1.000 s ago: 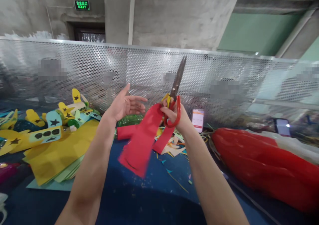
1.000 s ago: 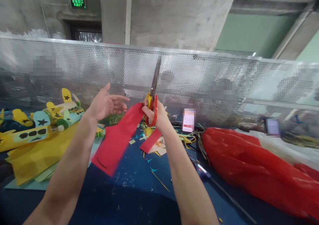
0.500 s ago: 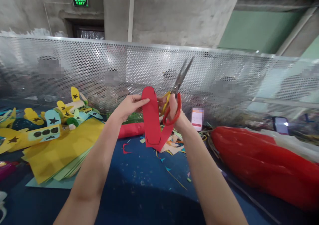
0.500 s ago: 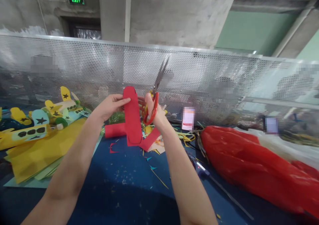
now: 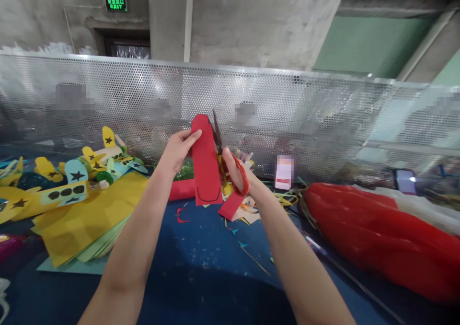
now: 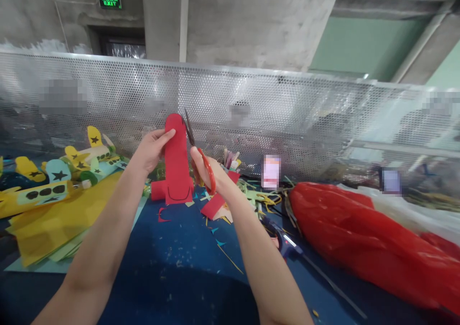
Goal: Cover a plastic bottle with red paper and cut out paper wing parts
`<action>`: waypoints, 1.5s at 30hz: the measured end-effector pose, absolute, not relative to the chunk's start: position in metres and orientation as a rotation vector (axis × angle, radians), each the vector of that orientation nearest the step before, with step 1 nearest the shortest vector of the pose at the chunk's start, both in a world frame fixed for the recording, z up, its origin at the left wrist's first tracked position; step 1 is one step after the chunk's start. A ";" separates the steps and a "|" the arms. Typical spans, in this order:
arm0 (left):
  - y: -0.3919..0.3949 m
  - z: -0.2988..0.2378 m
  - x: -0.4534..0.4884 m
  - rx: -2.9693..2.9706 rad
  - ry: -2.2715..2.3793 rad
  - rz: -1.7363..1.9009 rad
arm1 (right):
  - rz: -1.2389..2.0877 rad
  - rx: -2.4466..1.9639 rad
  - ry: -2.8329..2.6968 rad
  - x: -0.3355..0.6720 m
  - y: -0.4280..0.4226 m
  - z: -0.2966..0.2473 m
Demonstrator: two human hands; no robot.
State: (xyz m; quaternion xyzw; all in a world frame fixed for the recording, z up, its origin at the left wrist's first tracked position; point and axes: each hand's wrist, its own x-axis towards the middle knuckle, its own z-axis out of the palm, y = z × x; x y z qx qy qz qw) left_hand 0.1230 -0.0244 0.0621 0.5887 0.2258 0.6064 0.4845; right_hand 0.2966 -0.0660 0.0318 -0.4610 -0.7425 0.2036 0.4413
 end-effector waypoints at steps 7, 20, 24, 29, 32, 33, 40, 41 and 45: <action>-0.028 0.063 0.125 1.421 0.558 1.411 | 0.542 -1.218 -1.768 0.289 -0.069 0.032; -0.026 0.062 0.125 1.458 0.564 1.451 | 0.406 -1.276 -1.754 0.285 -0.070 0.036; -0.027 0.064 0.125 1.448 0.581 1.446 | 0.355 -1.310 -1.783 0.284 -0.074 0.039; -0.028 0.064 0.126 1.439 0.595 1.436 | 0.325 -1.306 -1.788 0.282 -0.075 0.040; -0.027 0.063 0.125 1.443 0.580 1.435 | 0.289 -1.314 -1.767 0.280 -0.075 0.040; -0.027 0.063 0.125 1.445 0.579 1.436 | 0.279 -1.310 -1.764 0.280 -0.075 0.040; -0.029 0.063 0.125 1.440 0.562 1.448 | 0.221 -1.296 -1.770 0.278 -0.072 0.036; -0.029 0.063 0.126 1.437 0.557 1.449 | 0.209 -1.304 -1.769 0.278 -0.071 0.036; -0.030 0.063 0.125 1.432 0.562 1.449 | 0.167 -1.317 -1.769 0.278 -0.070 0.035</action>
